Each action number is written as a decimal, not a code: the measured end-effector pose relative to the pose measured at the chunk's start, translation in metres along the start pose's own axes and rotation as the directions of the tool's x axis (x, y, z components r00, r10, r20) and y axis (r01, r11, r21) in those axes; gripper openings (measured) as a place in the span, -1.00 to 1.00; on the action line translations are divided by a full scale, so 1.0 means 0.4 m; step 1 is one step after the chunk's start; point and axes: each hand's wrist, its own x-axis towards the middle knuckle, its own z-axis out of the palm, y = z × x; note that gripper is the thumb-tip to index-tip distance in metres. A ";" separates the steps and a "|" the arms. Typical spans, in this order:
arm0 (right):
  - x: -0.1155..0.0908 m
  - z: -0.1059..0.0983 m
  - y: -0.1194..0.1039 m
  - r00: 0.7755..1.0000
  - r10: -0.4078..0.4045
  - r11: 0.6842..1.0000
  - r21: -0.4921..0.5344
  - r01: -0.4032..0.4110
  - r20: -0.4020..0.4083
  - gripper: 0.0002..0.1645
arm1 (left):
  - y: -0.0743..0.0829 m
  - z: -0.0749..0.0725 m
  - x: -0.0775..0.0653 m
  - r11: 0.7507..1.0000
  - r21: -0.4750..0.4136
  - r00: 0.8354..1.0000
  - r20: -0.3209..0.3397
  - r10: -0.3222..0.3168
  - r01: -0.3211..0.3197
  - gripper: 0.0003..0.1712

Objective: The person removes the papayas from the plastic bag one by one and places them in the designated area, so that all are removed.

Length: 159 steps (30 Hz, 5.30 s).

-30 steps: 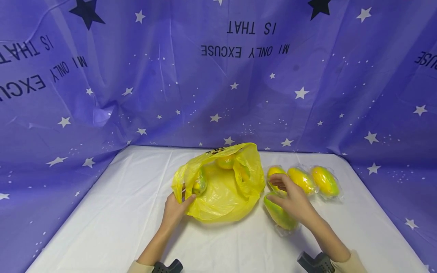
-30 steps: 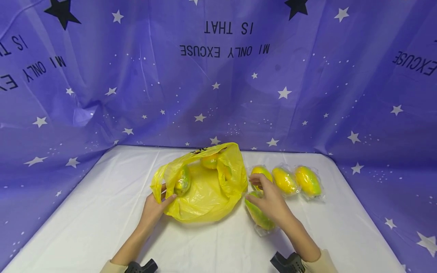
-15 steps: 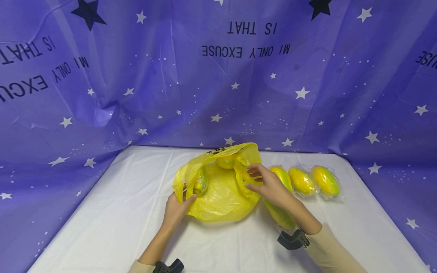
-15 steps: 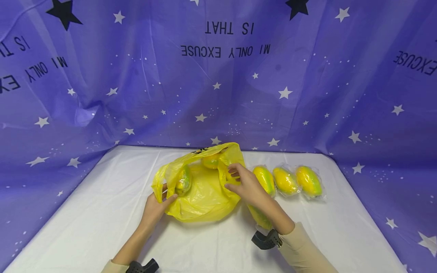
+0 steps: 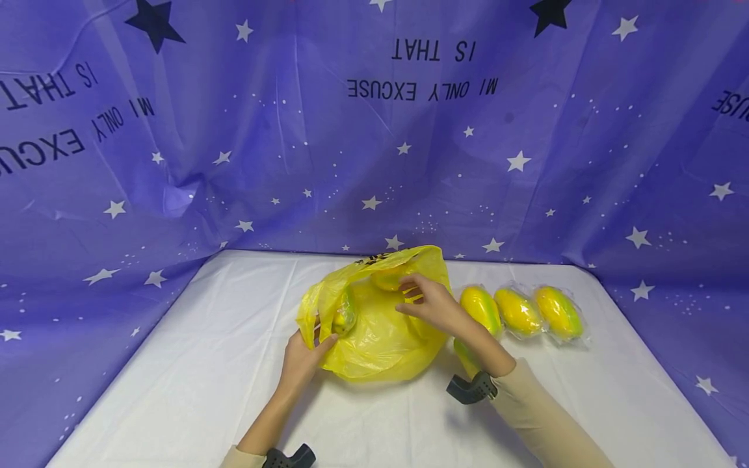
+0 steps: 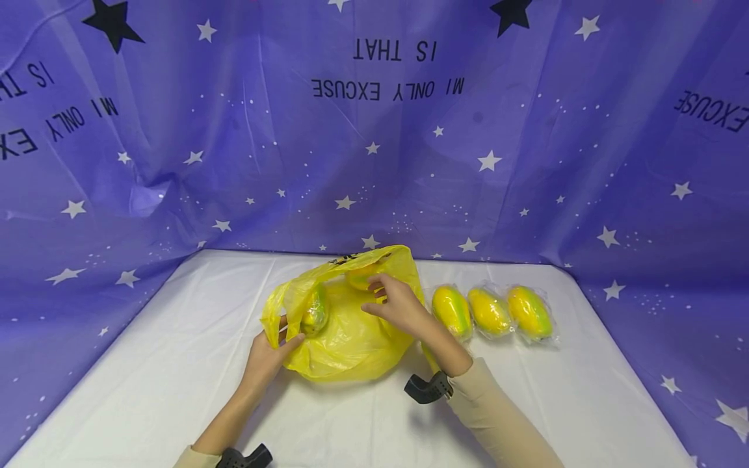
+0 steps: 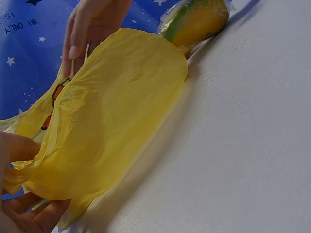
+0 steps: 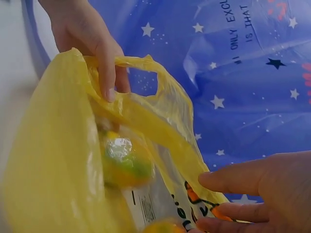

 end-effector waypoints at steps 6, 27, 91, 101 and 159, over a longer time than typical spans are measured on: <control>0.034 0.027 -0.021 0.997 0.011 0.999 -0.042 -0.007 0.076 -0.45 | 0.001 0.001 0.000 1.000 0.002 1.000 0.008 -0.004 0.004 -0.43; 0.170 0.143 0.030 0.971 0.121 0.993 -0.027 -0.118 0.206 -0.34 | -0.003 0.000 0.000 1.000 0.012 1.000 0.004 0.006 -0.006 -0.41; 0.059 0.142 0.014 0.968 0.207 0.959 0.164 -0.230 0.144 -0.21 | -0.001 -0.005 0.000 1.000 0.000 1.000 0.007 -0.004 0.004 -0.42; 0.033 0.114 0.015 0.966 0.218 0.936 0.252 -0.247 0.138 -0.25 | -0.001 -0.005 0.001 1.000 -0.003 1.000 0.006 -0.008 0.008 -0.43; -0.133 -0.039 0.014 0.968 0.247 0.921 0.319 -0.223 -0.036 -0.34 | 0.005 -0.002 -0.006 0.999 0.005 0.999 0.014 -0.040 0.040 -0.35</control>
